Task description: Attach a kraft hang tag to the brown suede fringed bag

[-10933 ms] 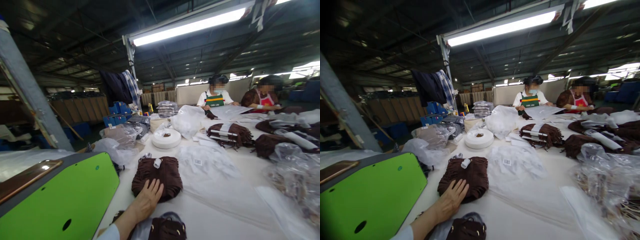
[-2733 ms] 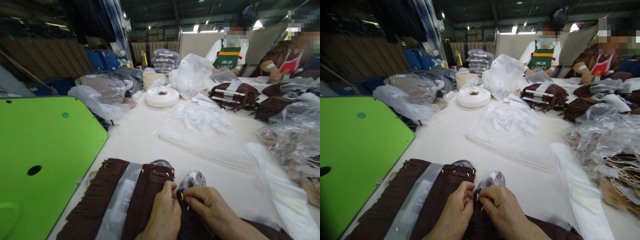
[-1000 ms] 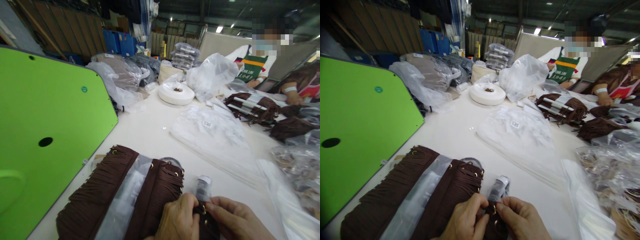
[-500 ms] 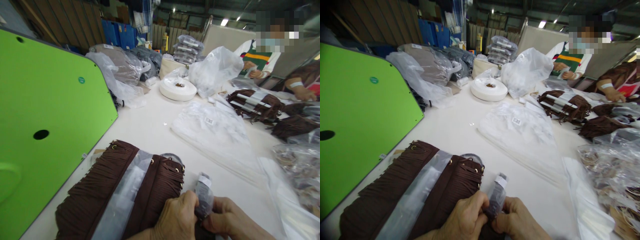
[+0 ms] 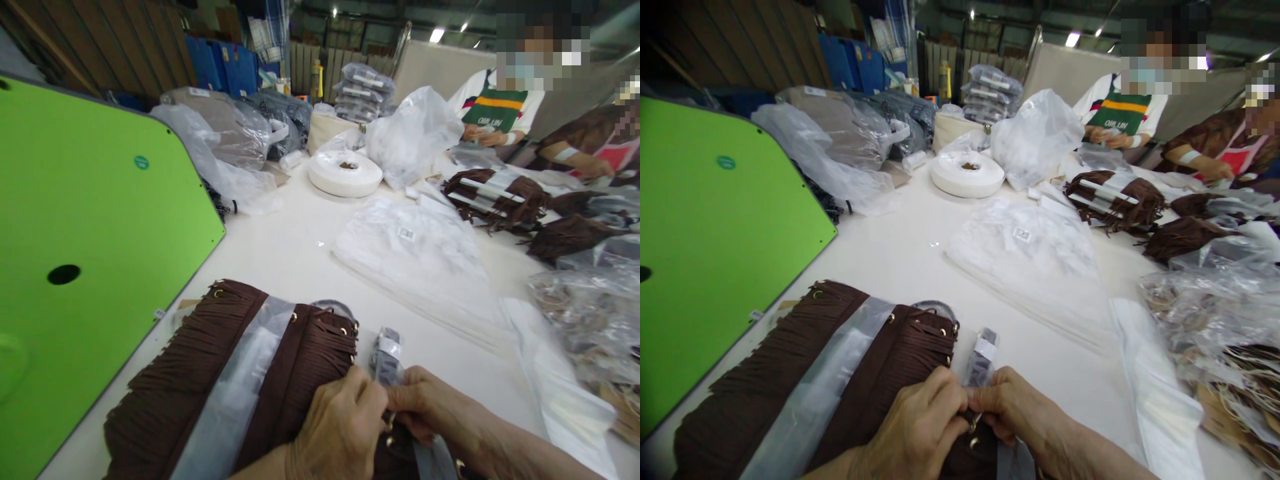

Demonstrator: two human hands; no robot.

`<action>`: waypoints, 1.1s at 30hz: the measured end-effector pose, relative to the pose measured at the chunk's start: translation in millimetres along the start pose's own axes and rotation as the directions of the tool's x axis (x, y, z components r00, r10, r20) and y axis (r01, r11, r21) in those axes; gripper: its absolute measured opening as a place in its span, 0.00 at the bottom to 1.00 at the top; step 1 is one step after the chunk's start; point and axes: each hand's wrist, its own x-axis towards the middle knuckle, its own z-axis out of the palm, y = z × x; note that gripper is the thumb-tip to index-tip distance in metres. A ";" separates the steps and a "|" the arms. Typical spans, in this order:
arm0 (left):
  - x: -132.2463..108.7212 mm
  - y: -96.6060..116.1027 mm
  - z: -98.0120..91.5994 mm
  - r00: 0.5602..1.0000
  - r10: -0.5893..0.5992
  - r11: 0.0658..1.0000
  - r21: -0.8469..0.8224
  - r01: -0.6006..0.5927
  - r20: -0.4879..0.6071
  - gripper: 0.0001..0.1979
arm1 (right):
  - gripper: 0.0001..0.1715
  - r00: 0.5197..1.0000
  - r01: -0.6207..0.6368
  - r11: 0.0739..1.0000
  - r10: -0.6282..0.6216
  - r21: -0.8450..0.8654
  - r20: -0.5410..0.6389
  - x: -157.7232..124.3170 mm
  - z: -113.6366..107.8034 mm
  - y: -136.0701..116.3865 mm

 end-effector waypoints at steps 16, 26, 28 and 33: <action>-1.3 8.3 -5.1 0.914 0.405 0.864 0.321 -0.387 0.010 0.13 | 0.19 0.999 -0.023 0.991 0.027 0.130 -0.028 -2.3 4.0 -1.2; 0.3 9.8 -2.4 0.824 0.566 0.719 0.497 -0.486 -0.013 0.12 | 0.17 0.998 -0.050 0.982 0.056 0.182 -0.027 1.1 1.4 -1.4; 0.2 8.2 1.4 0.808 0.589 0.705 0.513 -0.490 -0.038 0.12 | 0.16 0.997 -0.057 0.980 0.064 0.191 -0.033 1.0 1.7 -1.6; 1.6 5.1 8.4 0.773 0.628 0.687 0.534 -0.493 -0.095 0.11 | 0.17 0.996 -0.064 0.975 0.075 0.212 -0.046 0.0 3.0 -3.4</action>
